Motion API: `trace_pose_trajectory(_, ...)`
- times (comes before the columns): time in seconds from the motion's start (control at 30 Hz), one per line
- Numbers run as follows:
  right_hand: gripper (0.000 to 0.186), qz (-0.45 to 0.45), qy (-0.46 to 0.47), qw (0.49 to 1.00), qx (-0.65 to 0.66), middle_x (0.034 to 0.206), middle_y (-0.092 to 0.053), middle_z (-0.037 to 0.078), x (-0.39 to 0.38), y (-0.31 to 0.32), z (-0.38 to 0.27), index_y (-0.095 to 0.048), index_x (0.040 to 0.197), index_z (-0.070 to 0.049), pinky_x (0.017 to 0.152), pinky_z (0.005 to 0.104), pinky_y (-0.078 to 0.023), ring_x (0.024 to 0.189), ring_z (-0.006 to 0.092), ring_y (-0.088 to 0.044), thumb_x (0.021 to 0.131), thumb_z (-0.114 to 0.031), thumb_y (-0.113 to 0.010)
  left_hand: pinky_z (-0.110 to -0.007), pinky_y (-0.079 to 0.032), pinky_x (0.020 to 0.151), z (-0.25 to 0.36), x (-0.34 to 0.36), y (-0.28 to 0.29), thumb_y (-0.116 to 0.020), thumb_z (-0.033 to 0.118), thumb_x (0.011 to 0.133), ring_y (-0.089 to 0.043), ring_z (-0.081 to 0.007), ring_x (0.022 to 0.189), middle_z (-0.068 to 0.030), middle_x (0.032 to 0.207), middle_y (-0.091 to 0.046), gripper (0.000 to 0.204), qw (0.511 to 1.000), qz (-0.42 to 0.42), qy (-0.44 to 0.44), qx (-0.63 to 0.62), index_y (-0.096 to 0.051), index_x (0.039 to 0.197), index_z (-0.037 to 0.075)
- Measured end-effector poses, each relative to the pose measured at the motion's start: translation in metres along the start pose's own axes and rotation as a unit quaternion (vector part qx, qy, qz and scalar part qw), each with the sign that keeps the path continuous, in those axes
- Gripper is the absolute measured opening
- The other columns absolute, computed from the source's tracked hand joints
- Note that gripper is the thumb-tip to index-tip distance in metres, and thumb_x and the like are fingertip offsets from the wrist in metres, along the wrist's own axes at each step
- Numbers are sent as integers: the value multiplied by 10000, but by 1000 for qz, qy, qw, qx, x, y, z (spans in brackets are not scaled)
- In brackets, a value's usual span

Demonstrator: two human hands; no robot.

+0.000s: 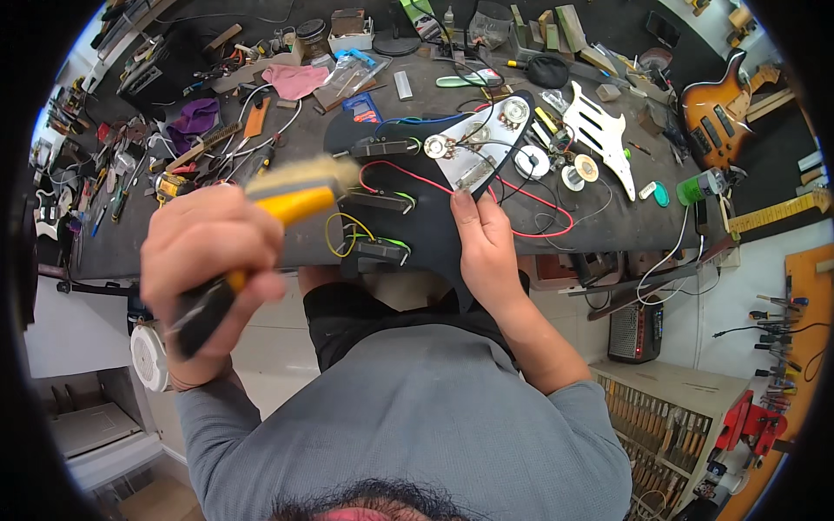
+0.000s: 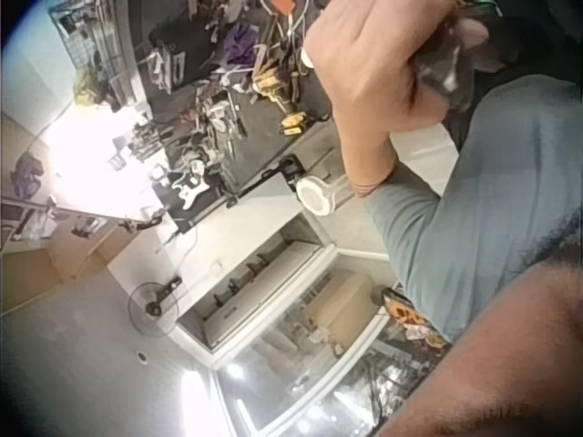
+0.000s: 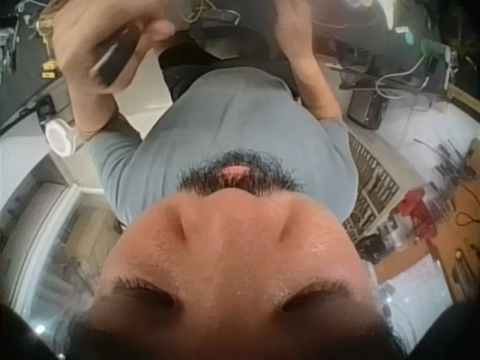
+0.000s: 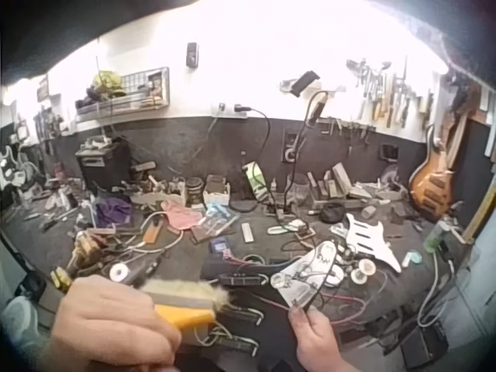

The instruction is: The person attaches electronic components to a guitar pickguard, uses a drill to secure screws into the green pickup covers, brushes away dust, and manages wires on the underside of the assembly.

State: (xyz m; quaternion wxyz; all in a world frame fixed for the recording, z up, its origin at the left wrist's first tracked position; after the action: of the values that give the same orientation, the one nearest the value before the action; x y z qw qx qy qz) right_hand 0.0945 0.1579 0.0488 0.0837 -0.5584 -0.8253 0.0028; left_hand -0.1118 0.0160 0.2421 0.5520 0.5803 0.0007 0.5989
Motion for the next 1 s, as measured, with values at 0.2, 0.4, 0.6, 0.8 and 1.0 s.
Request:
trace_pose_trajectory(0.2,370,-12,23,999,-43,786,-441,-49,-1,-4,-12,-579,894,-16,626,286,-306,739,57,-348,1164,-267,-560,-365,-465,579,0,6,-7,-872,361,814,-614,-237,598,-65,725,-651,387,995,-86,-16,-44,-638,856,55)
trace_pose_trajectory(0.4,325,-22,47,997,-54,837,-508,-23,-3,-4,-15,-633,1034,19,693,291,-366,791,83,-409,1171,-259,-535,-362,-476,583,5,2,-15,-881,345,811,-620,-239,612,-68,732,-651,377,993,-65,-14,-96,-634,812,60)
trace_pose_trajectory(0.6,289,-32,64,995,-72,900,-567,9,-2,-5,-23,-644,1122,28,778,296,-414,850,109,-457,1170,-232,-526,-356,-500,601,5,5,-7,-880,345,836,-651,-245,625,-63,725,-667,362,994,-34,14,-99,-650,831,66)
trace_pose_trajectory(0.8,281,-37,93,990,-101,903,-569,25,-1,-5,-23,-642,1160,36,792,303,-422,858,129,-469,1169,-216,-519,-354,-525,633,-3,7,-2,-891,289,832,-672,-255,659,-77,758,-690,328,998,-52,28,-9,-682,885,42)
trace_pose_trajectory(1.0,278,-17,78,995,-65,850,-503,-41,4,-7,-29,-651,1124,11,708,271,-360,785,77,-393,1170,-233,-526,-359,-513,628,1,3,-9,-884,287,848,-668,-248,670,-75,751,-677,311,998,-47,9,-29,-671,868,62)
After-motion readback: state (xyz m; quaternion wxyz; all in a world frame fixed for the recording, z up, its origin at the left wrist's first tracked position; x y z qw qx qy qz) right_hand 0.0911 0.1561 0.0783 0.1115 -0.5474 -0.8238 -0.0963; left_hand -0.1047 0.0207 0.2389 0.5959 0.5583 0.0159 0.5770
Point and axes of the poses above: each hand's wrist, its own x-axis towards the middle knuckle, its own y-axis out of the back of the hand, z = x × y, the point moved 5 cm from there along x, towards the middle knuckle
